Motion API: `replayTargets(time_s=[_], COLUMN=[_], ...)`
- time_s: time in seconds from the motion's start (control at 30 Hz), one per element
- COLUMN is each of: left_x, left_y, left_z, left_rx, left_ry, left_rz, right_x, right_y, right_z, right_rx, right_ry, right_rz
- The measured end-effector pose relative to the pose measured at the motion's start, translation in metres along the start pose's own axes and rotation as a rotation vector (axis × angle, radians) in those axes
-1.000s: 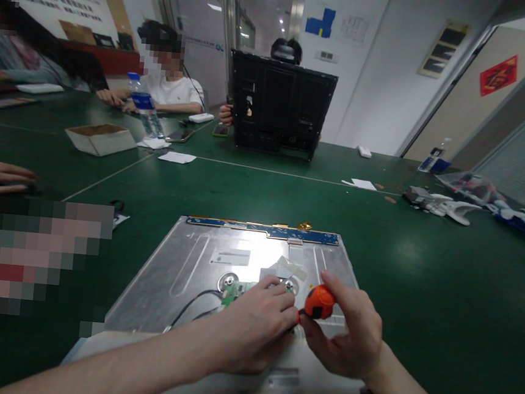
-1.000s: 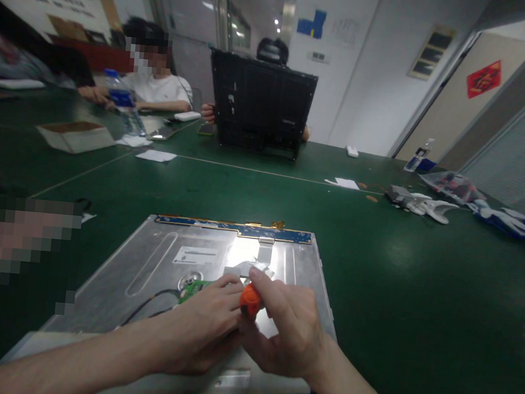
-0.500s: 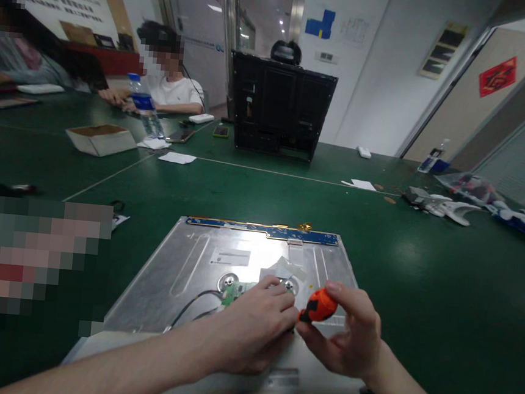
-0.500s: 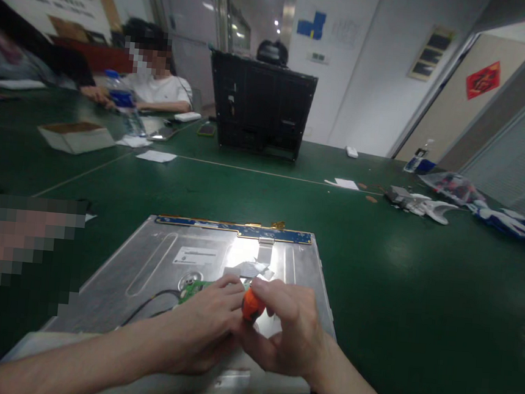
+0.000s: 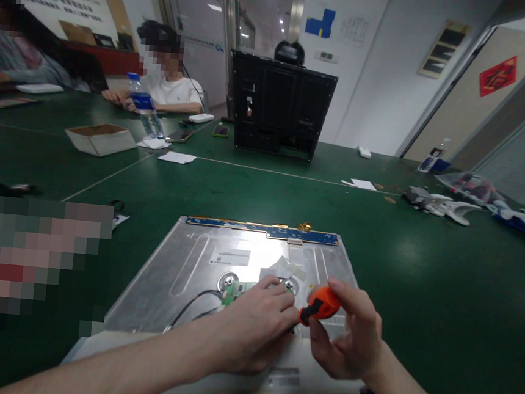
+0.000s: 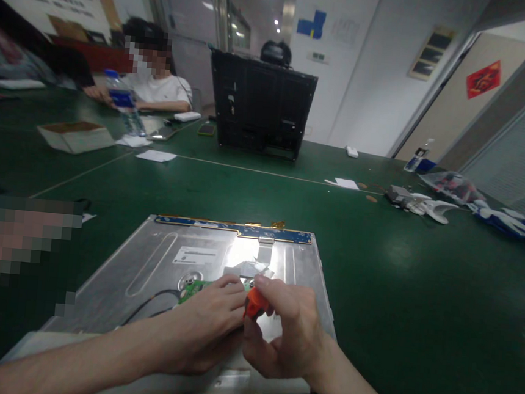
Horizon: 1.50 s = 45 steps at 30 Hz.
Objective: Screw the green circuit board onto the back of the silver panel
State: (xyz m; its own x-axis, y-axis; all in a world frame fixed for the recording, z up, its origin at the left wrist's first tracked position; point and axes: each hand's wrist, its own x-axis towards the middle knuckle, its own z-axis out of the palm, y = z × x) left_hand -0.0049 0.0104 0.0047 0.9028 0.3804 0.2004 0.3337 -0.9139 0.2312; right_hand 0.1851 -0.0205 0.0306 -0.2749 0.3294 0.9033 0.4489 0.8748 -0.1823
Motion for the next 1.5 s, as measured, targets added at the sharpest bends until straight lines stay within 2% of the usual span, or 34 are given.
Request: replayTargets(time_s=[0.2, 0.5, 0.73, 1.1, 1.33, 1.5], left_x=[0.0, -0.001, -0.001, 0.0, -0.001, 0.0], left_y=[0.0, 0.0, 0.0, 0.003, 0.002, 0.002], left_z=[0.0, -0.003, -0.002, -0.005, -0.003, -0.004], left_rx=[-0.024, -0.029, -0.047, -0.044, -0.047, -0.039], left_ry=[0.008, -0.012, -0.005, -0.022, 0.005, -0.01], left_rz=[0.003, 0.017, 0.013, -0.002, 0.005, -0.001], right_x=[0.007, 0.006, 0.005, 0.009, 0.006, 0.007], right_y=[0.0, -0.003, -0.001, -0.003, -0.002, -0.001], right_z=[-0.001, -0.002, 0.0, -0.003, 0.0, -0.002], right_rx=[0.024, -0.093, 0.011, -0.08, 0.031, -0.036], right_ry=[-0.031, -0.044, -0.01, -0.043, -0.002, -0.041], right_rz=[-0.01, 0.003, -0.01, -0.026, -0.005, -0.034])
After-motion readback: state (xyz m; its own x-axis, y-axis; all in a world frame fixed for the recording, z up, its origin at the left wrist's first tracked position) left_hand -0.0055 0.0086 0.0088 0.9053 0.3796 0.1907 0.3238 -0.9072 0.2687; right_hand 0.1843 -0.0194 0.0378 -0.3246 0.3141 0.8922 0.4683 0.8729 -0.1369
